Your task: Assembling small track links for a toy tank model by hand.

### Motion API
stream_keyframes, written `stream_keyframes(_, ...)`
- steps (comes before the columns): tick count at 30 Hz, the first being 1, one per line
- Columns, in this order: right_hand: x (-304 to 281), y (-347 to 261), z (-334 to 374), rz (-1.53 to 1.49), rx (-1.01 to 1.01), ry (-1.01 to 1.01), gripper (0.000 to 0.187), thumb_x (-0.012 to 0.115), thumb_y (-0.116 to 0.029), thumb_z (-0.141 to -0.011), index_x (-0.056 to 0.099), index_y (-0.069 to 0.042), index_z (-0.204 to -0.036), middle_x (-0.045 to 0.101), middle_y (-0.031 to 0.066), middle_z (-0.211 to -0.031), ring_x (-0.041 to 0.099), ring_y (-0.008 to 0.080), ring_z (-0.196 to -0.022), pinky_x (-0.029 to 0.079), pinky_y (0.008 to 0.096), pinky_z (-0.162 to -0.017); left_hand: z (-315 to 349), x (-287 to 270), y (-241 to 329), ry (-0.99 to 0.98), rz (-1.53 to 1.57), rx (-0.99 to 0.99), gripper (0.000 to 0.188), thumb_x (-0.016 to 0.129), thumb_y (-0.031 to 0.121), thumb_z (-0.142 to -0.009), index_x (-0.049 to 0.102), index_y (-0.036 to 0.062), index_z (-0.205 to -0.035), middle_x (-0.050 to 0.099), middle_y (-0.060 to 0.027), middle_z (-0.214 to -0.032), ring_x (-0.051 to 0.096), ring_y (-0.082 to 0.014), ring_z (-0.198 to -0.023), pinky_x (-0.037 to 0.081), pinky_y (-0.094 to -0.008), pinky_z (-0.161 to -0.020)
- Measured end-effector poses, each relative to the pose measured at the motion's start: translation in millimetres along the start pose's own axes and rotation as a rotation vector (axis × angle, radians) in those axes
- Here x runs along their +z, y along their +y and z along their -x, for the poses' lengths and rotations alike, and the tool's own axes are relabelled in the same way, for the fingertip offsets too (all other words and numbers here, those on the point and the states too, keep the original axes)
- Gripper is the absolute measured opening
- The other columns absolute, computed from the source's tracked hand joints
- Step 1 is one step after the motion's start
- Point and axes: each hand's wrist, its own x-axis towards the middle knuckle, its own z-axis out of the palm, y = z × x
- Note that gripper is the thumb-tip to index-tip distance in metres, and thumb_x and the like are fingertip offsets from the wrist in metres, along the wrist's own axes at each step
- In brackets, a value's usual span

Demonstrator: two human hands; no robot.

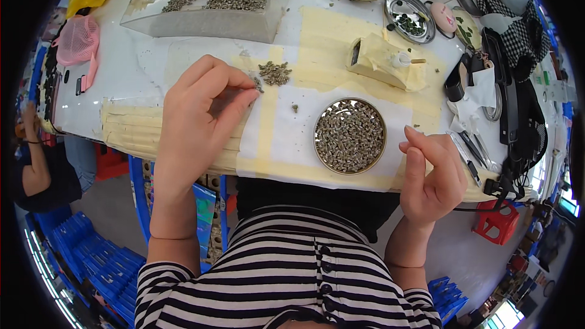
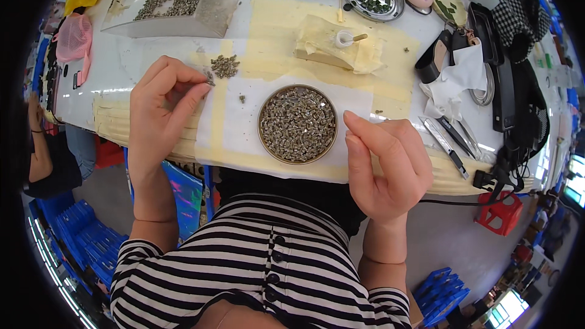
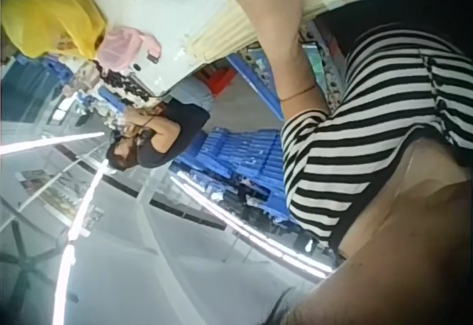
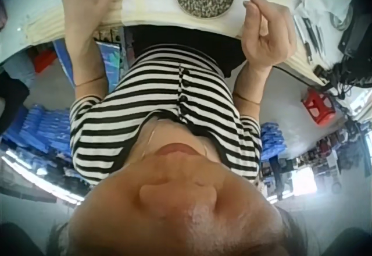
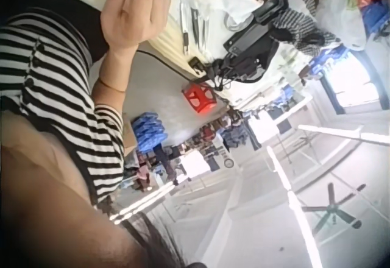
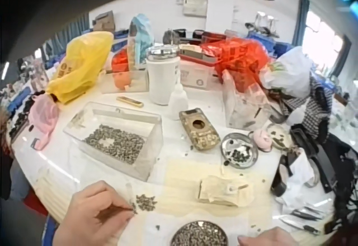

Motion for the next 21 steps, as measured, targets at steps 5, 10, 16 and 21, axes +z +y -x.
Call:
stream_keyframes(5, 0.9, -2.1, -3.4, 0.0, -0.011, 0.001, 0.02, 0.073, 0.006, -0.076, 0.073, 0.004, -0.096, 0.064, 0.0089, -0.071, 0.056, 0.0187, -0.06, 0.043, 0.0275, -0.056, -2.9, 3.0, 0.4, 0.05, -0.044, 0.012, 0.009, 0.07, -0.002, -0.083, 0.064, -0.0039, -0.089, 0.06, -0.0089, -0.082, 0.062, -0.0184, -0.068, 0.05, -0.0276, -0.061)
stream_keyframes(10, 4.0, -5.9, -3.5, -0.02, -0.001, -0.037, 0.022, 0.074, 0.006, -0.074, 0.073, 0.003, -0.096, 0.064, 0.0083, -0.071, 0.056, 0.0187, -0.06, 0.043, 0.0277, -0.055, 3.0, 1.1, 3.4, 0.157, -0.036, -0.019, 0.007, 0.071, -0.002, -0.084, 0.066, -0.0036, -0.09, 0.067, -0.0063, -0.084, 0.063, -0.0131, -0.068, 0.05, -0.0245, -0.063)
stream_keyframes(16, 18.7, -16.7, -21.4, -0.142, -0.041, -0.146, 0.025, 0.076, 0.005, -0.072, 0.073, 0.0, -0.096, 0.065, 0.0072, -0.074, 0.059, 0.0196, -0.062, 0.046, 0.0288, -0.056, 6.6, 14.7, 28.4, 0.037, 0.987, -0.278, 0.011, 0.067, -0.003, -0.09, 0.063, -0.0074, -0.1, 0.071, -0.012, -0.09, 0.071, -0.0166, -0.087, 0.058, -0.0251, -0.075)
stream_keyframes(21, 28.4, -27.0, -39.6, -0.201, -0.011, -0.132, 0.025, 0.078, 0.005, -0.072, 0.073, -0.002, -0.096, 0.068, 0.0078, -0.082, 0.063, 0.0201, -0.069, 0.05, 0.0292, -0.059, -1.3, 33.7, 35.9, -0.171, 1.267, -0.279, 0.011, 0.067, -0.006, -0.089, 0.062, -0.0062, -0.099, 0.071, -0.0139, -0.093, 0.071, -0.0181, -0.09, 0.059, -0.0268, -0.079)
